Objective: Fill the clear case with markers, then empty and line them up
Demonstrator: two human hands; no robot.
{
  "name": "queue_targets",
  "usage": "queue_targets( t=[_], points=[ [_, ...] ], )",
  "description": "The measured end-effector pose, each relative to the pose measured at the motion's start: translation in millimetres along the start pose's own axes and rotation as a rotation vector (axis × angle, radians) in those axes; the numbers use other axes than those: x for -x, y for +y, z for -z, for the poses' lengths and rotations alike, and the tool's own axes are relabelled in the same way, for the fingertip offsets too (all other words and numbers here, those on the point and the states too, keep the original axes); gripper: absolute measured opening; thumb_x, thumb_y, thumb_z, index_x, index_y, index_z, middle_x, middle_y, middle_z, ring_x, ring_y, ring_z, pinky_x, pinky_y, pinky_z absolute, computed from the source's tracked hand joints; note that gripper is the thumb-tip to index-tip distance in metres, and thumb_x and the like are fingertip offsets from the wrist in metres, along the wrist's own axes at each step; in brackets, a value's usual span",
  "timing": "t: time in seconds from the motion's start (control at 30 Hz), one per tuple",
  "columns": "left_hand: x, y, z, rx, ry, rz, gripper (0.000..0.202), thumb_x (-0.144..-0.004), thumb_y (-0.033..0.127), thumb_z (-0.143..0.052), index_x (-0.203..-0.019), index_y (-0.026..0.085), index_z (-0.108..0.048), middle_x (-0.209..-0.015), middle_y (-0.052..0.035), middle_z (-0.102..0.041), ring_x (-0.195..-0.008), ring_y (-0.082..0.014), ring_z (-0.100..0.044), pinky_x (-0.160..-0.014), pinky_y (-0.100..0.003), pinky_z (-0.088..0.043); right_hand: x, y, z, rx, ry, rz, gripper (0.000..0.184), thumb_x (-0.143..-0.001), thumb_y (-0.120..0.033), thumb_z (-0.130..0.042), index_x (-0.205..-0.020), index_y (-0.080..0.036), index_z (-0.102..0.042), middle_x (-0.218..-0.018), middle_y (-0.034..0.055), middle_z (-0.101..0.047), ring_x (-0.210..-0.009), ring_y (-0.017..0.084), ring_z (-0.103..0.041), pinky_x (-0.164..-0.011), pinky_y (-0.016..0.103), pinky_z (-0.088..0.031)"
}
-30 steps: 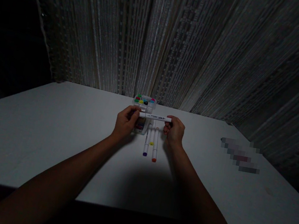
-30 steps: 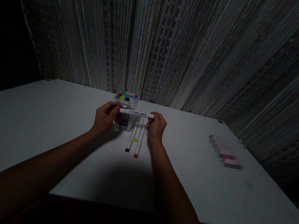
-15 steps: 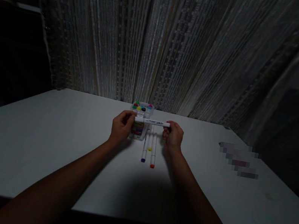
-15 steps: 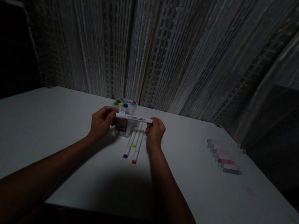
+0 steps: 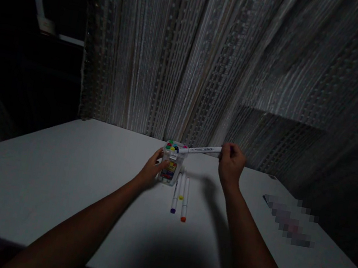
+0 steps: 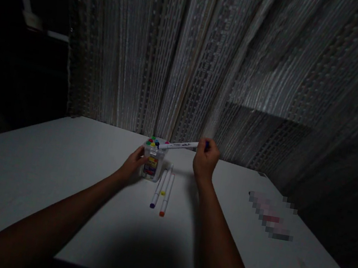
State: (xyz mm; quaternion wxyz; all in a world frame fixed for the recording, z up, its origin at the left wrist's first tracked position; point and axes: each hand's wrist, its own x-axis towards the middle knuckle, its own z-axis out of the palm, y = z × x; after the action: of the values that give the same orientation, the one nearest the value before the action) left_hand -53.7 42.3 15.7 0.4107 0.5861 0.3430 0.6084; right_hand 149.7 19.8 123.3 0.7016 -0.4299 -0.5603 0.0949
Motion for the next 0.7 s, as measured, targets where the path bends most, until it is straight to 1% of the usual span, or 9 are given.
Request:
queue_targets(
  t=[0.07,0.1,0.17,0.27,0.33,0.4,0.5,0.6,0.7],
  points=[
    [0.9,-3.1,-0.8,0.057,-0.092,0.042,0.056,-0.065,0.042,-0.068,-0.11,0.014,-0.048,-0.104,-0.0109,-0.059,-0.094,-0.024,-0.056,-0.081,-0.036,-0.044,-10.6,-13.2,-8.6,0.208,-0.171,0.131,0.018,-0.075,-0.029,-0.049,-0.064,-0.015,-0.054,-0.052,-0.004,-0.043,-0.048,0.009,-0.04,-0.048,0.021,-0.028],
    [1.3,-3.8,-0.9,0.078,-0.102,0.05,0.056,-0.063,0.04,-0.07,-0.107,0.014,-0.049,-0.102,-0.0103,-0.06,-0.092,-0.0238,-0.057,-0.081,-0.036,-0.045,-14.1,-18.8,-13.9,0.295,-0.262,0.165,0.017,-0.076,-0.027,-0.049,-0.065,-0.015,-0.055,-0.053,-0.003,-0.046,-0.051,0.01,-0.042,-0.05,0.021,-0.029],
    [1.5,-4.1,0.0,0.119,-0.108,0.066,0.057,-0.058,0.037,-0.074,-0.104,0.014,-0.05,-0.099,-0.0091,-0.062,-0.09,-0.0235,-0.058,-0.08,-0.035,-0.046,-17.3,-27.6,-25.2,0.434,-0.458,0.205,0.016,-0.077,-0.023,-0.047,-0.068,-0.014,-0.056,-0.059,-0.0012,-0.051,-0.055,0.01,-0.045,-0.053,0.021,-0.029],
    [0.2,-3.3,3.6,0.179,-0.154,0.085,0.057,-0.055,0.035,-0.077,-0.102,0.015,-0.052,-0.099,-0.0086,-0.063,-0.091,-0.0239,-0.059,-0.08,-0.035,-0.046,-15.5,-35.6,-39.7,0.601,-0.776,0.241,0.011,-0.077,-0.018,-0.049,-0.072,-0.014,-0.058,-0.067,0.001,-0.057,-0.062,0.011,-0.049,-0.056,0.021,-0.03],
    [-1.4,-1.4,7.0,0.207,-0.201,0.102,0.055,-0.053,0.033,-0.078,-0.099,0.015,-0.055,-0.098,-0.0087,-0.063,-0.092,-0.0244,-0.058,-0.081,-0.035,-0.046,-12.5,-38.8,-45.6,0.689,-0.919,0.263,0.008,-0.075,-0.019,-0.054,-0.077,-0.014,-0.059,-0.072,0.0023,-0.059,-0.066,0.012,-0.05,-0.057,0.021,-0.03],
    [-2.9,3.6,9.9,0.219,-0.271,0.125,0.054,-0.051,0.033,-0.08,-0.097,0.016,-0.057,-0.097,-0.009,-0.063,-0.091,-0.0254,-0.059,-0.081,-0.035,-0.045,-9.3,-40.5,-48.2,0.724,-0.972,0.285,0.011,-0.074,-0.02,-0.056,-0.082,-0.013,-0.06,-0.075,0.0033,-0.061,-0.067,0.013,-0.051,-0.057,0.021,-0.031],
    [-3.9,19.3,10.3,0.227,-0.348,0.109,0.058,-0.052,0.033,-0.079,-0.104,0.018,-0.056,-0.102,-0.0088,-0.062,-0.097,-0.027,-0.056,-0.082,-0.035,-0.045,-4.3,-41.1,-48.6,0.708,-0.99,0.288,0.013,-0.075,-0.023,-0.056,-0.082,-0.014,-0.063,-0.074,0.0034,-0.062,-0.067,0.013,-0.053,-0.057,0.021,-0.031],
    [-5.1,38.8,3.9,0.237,-0.309,0.058,0.064,-0.058,0.038,-0.076,-0.114,0.02,-0.051,-0.111,-0.0088,-0.058,-0.104,-0.0269,-0.053,-0.085,-0.033,-0.043,2.4,-41.2,-49.1,0.712,-0.989,0.252,0.016,-0.075,-0.027,-0.057,-0.079,-0.014,-0.065,-0.072,0.0039,-0.063,-0.065,0.013,-0.054,-0.055,0.021,-0.031],
    [-8.5,49.5,-4.3,0.178,-0.232,0.013,0.062,-0.063,0.045,-0.07,-0.114,0.018,-0.05,-0.108,-0.009,-0.058,-0.099,-0.0263,-0.054,-0.084,-0.034,-0.043,10.4,-43.1,-52.1,0.782,-0.975,0.253,0.017,-0.073,-0.027,-0.057,-0.079,-0.015,-0.067,-0.074,0.006,-0.065,-0.069,0.016,-0.057,-0.055,0.022,-0.032]
  ],
)
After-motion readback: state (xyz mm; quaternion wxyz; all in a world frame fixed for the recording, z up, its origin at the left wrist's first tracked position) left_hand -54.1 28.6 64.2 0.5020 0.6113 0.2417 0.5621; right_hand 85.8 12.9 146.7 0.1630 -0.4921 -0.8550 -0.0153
